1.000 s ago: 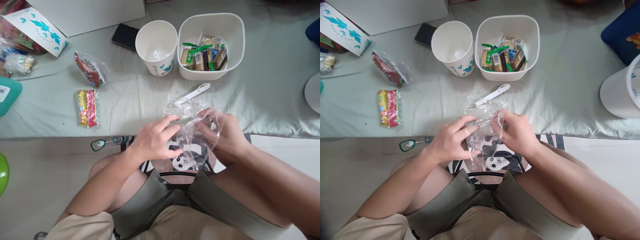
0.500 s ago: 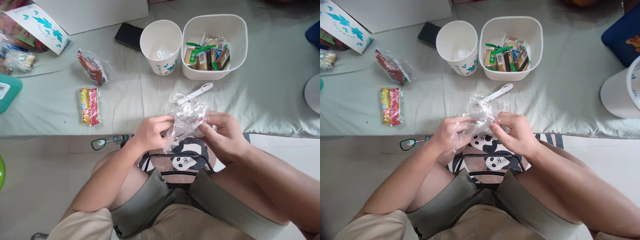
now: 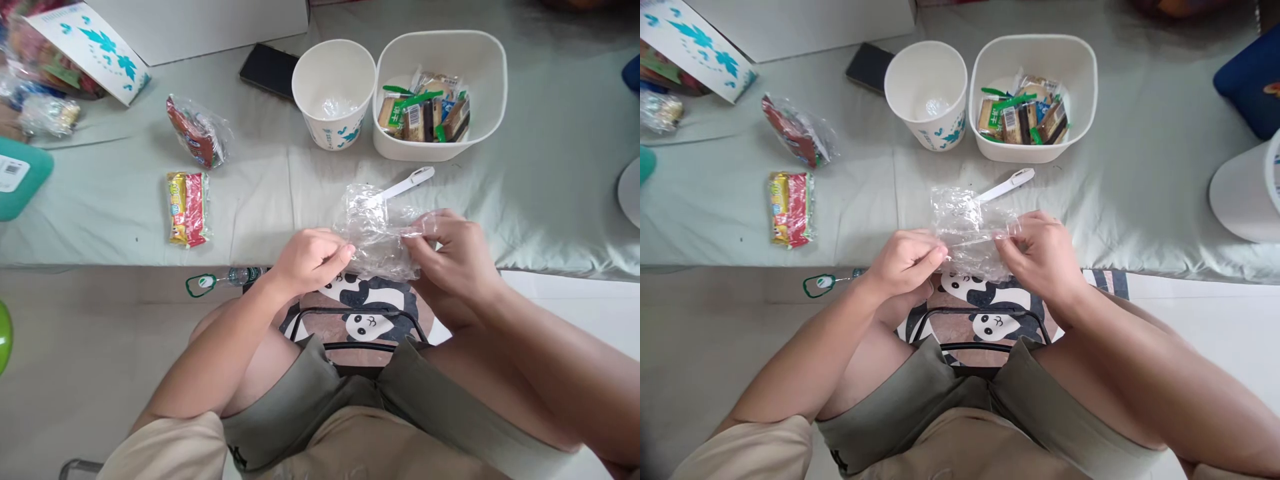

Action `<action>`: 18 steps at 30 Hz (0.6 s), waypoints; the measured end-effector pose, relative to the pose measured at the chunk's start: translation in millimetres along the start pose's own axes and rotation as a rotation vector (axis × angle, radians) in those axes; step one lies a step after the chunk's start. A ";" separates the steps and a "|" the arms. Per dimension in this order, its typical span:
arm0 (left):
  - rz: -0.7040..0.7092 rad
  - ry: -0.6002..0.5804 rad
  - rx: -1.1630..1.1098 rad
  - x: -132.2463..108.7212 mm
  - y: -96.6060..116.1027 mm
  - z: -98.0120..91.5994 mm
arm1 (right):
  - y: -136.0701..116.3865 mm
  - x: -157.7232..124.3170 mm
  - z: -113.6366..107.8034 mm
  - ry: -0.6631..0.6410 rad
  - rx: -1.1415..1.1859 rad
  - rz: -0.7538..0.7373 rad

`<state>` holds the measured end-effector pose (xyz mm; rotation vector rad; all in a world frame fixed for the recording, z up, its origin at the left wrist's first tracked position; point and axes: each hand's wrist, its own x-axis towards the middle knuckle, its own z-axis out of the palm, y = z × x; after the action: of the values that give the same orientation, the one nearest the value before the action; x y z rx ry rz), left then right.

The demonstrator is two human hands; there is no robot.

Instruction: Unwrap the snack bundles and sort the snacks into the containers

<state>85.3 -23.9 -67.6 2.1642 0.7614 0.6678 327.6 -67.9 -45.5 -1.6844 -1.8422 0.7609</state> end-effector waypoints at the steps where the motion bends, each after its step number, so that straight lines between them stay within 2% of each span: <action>1: -0.032 -0.009 0.012 -0.1 0.2 0.2 | 2.6 1.8 1.3 0.007 -0.044 0.011; 4: -0.118 -0.019 0.061 -0.6 0.9 1.1 | 8.4 6.6 5.8 0.040 -0.147 0.029; 8: -0.196 0.095 0.157 0.2 0.9 2.4 | 10.0 11.1 11.4 0.088 -0.192 0.048; 10: -0.239 0.149 0.192 0.6 0.0 2.6 | 10.9 13.0 12.4 0.138 -0.168 0.082; 13: -0.269 0.169 0.223 0.9 -1.7 2.4 | 15.9 16.9 11.0 0.257 -0.085 0.123; 16: -0.254 0.163 0.246 1.5 -1.4 2.2 | 24.4 23.7 9.4 0.328 -0.070 0.082; 18: -0.252 0.176 0.264 2.2 0.1 1.4 | 29.6 28.8 10.3 0.309 -0.095 0.024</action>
<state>87.8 -23.1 -67.9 2.2082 1.2542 0.6610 338.5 -37.8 -73.6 -1.7739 -1.6667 0.3994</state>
